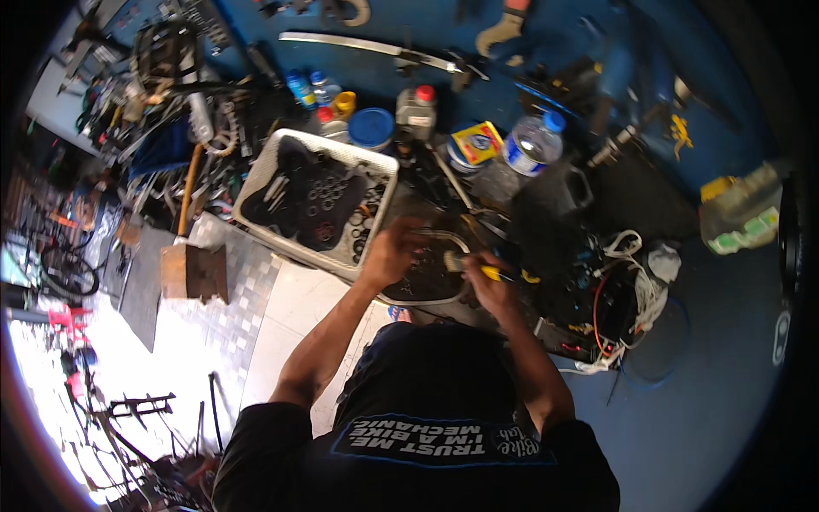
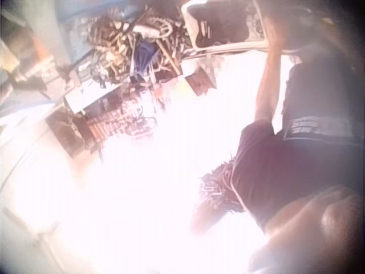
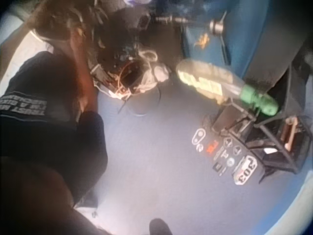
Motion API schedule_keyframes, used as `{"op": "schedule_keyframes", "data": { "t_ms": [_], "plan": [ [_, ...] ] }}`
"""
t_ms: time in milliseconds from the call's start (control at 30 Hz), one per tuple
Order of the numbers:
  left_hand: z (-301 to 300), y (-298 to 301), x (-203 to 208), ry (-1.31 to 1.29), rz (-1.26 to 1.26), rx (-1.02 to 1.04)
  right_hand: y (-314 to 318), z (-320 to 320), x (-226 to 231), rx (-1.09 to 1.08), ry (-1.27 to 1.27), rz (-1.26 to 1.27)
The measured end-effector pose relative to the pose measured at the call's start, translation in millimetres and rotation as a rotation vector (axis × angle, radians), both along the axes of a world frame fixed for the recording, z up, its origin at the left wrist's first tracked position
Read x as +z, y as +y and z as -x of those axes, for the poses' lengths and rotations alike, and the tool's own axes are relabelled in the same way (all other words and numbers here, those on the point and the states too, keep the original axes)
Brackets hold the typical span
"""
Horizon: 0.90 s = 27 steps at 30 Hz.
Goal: The person repeatedly picks small metal bicycle parts from a white basket, scrubs them with a yellow brush in a metal pan, and places them back into the basket. The person also briefly handles a black bicycle component and a small cardboard box.
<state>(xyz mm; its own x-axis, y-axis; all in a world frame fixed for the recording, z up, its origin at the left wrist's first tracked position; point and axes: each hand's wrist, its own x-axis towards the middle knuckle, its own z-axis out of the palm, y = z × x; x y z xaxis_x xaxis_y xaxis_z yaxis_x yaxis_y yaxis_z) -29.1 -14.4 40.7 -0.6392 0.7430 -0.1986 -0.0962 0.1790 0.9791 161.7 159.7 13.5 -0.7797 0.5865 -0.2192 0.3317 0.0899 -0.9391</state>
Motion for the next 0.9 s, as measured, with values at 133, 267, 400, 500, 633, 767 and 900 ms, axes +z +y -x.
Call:
{"op": "schedule_keyframes", "data": {
  "t_ms": [133, 267, 400, 500, 633, 767, 900],
  "plan": [
    [2.5, 12.3, 25.2, 0.653, 0.04, -0.098, 13.4, -12.9, 17.9, -0.056, 0.064, -0.114],
    [-19.9, 20.5, 129.6, 0.933, 0.026, -0.113, 11.5, -18.1, 35.6, -0.092, 0.152, -0.114],
    [-34.3, 20.0, 82.3, 1.163, -0.14, -0.088, 16.1, -25.0, 31.3, -0.081, 0.081, -0.148],
    [-17.0, 12.7, 15.1, 0.611, 0.562, -0.434, 16.7, -31.4, 16.7, -0.083, 0.058, -0.262],
    [6.5, -7.8, 10.2, 0.664, 0.382, -0.174, 22.3, -28.0, 24.8, -0.073, -0.052, -0.245],
    [104.7, -36.4, 24.9, 0.809, 0.375, -0.037, 20.6, -25.0, 21.6, -0.066, -0.059, -0.231],
    [194.8, -87.3, -1.4, 0.596, 0.553, 0.329, 21.0, -21.1, 25.6, -0.03, -0.037, -0.213]
  ]
}}
